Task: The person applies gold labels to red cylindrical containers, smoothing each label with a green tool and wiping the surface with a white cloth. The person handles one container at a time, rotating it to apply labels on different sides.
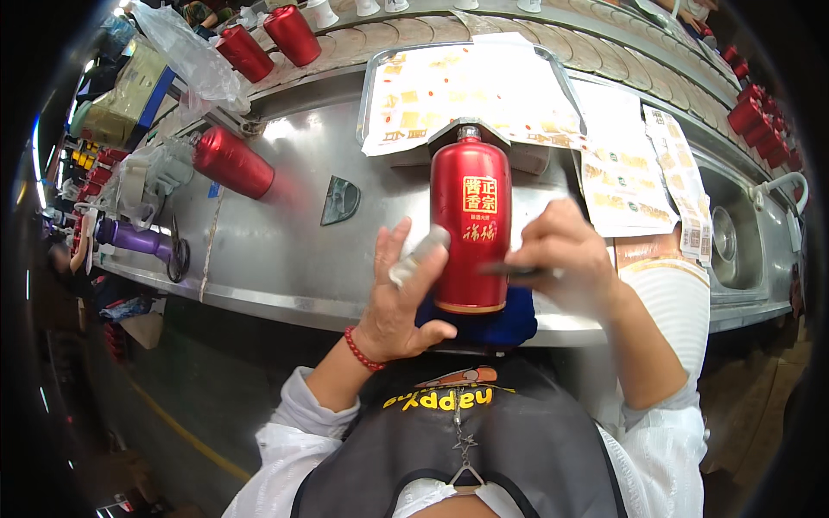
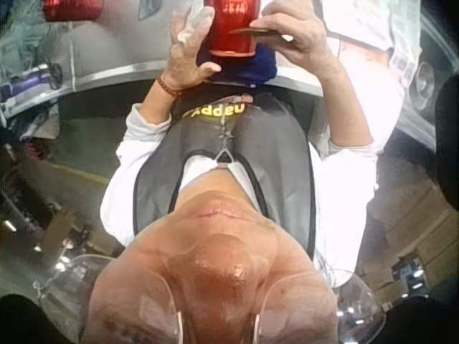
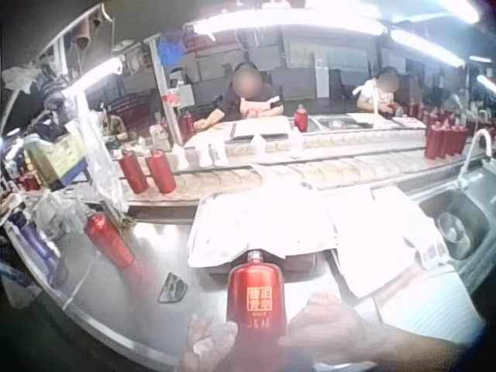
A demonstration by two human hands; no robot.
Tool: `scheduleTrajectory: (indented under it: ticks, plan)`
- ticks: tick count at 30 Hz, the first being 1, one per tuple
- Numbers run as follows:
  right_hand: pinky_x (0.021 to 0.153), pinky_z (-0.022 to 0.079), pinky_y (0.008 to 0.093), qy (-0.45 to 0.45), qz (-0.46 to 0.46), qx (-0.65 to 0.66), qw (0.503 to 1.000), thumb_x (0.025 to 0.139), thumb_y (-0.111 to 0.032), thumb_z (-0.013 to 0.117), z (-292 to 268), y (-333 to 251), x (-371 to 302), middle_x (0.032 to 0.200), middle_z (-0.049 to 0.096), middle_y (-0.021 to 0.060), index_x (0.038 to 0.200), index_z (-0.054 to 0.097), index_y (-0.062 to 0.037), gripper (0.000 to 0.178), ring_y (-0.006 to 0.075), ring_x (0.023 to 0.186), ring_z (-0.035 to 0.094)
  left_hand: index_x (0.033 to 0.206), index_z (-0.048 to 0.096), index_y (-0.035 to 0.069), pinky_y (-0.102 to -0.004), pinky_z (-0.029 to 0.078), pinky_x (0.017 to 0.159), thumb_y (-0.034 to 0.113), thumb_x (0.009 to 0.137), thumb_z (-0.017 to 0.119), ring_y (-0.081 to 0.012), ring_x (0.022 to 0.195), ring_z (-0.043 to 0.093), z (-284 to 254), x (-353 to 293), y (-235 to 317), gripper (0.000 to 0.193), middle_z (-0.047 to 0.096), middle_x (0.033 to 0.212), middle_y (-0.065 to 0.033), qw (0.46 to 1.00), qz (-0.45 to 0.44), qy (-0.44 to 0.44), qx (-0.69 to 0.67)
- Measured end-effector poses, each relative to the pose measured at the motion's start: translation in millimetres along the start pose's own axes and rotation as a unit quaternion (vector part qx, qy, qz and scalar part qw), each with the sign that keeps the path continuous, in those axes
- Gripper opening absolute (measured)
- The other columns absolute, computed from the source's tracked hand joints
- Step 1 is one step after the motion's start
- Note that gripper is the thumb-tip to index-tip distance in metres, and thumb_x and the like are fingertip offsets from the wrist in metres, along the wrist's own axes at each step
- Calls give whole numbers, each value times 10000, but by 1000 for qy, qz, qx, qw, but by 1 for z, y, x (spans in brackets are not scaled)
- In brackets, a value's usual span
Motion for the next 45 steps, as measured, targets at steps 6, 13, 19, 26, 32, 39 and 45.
scheduleTrajectory:
  ticks: [6,13,19,26,32,39,45]
  plan:
    - [642,431,268,71,189,47,978,849,-1,759,-14,45,-6,840,615,39,948,683,-12,126,130,760,562,1363,647,178,-535,157,1224,609,1036,362,-312,1335,492,-8,81,-35,612,658,1309,-95,991,112,-71,36]
    - [777,413,376,93,11,-104,990,711,-66,793,-1,21,11,888,605,31,932,704,-111,242,239,816,565,1373,647,176,-492,137,1227,544,1059,389,-283,1303,497,-1,119,-52,548,737,1156,-61,994,74,-24,-72]
    - [784,407,385,17,-10,-86,996,662,-68,787,7,-14,-23,887,587,27,956,686,-102,312,235,801,548,1378,645,207,-504,125,1240,520,1059,406,-279,1320,491,-7,102,-29,507,729,1174,-62,985,143,-70,62]
    - [830,484,414,62,197,70,976,754,24,740,-30,-29,-51,972,653,129,1053,651,-35,318,315,942,624,1235,735,225,-520,154,1253,505,1029,495,-248,1274,524,-7,52,19,423,704,1184,20,979,145,-139,25]
    - [1041,476,474,30,134,-75,988,768,161,636,2,-43,-60,1529,399,309,1389,550,14,644,449,1251,545,1226,643,32,-338,504,937,301,1082,481,-160,1046,647,-12,96,-64,346,682,1171,-73,906,-292,48,-302]
    - [1072,415,502,56,158,-110,980,770,-12,805,63,-40,-56,1580,283,331,1539,310,-4,914,477,1325,447,1086,658,78,-301,591,781,330,959,692,-139,833,709,44,117,-95,284,740,959,-42,656,-435,-99,-608]
    - [1071,424,444,106,182,70,975,952,-212,707,57,-71,-62,1544,380,267,1536,314,28,744,351,1313,507,1068,714,77,-283,552,672,282,914,740,-121,779,688,-73,75,-40,257,742,951,-15,808,-258,18,-529]
Point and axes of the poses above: each hand's wrist, its own x-axis towards the middle knuckle, its own z-axis out of the palm, y = z × x, the point moved 4 cm from there along x, towards the middle knuckle
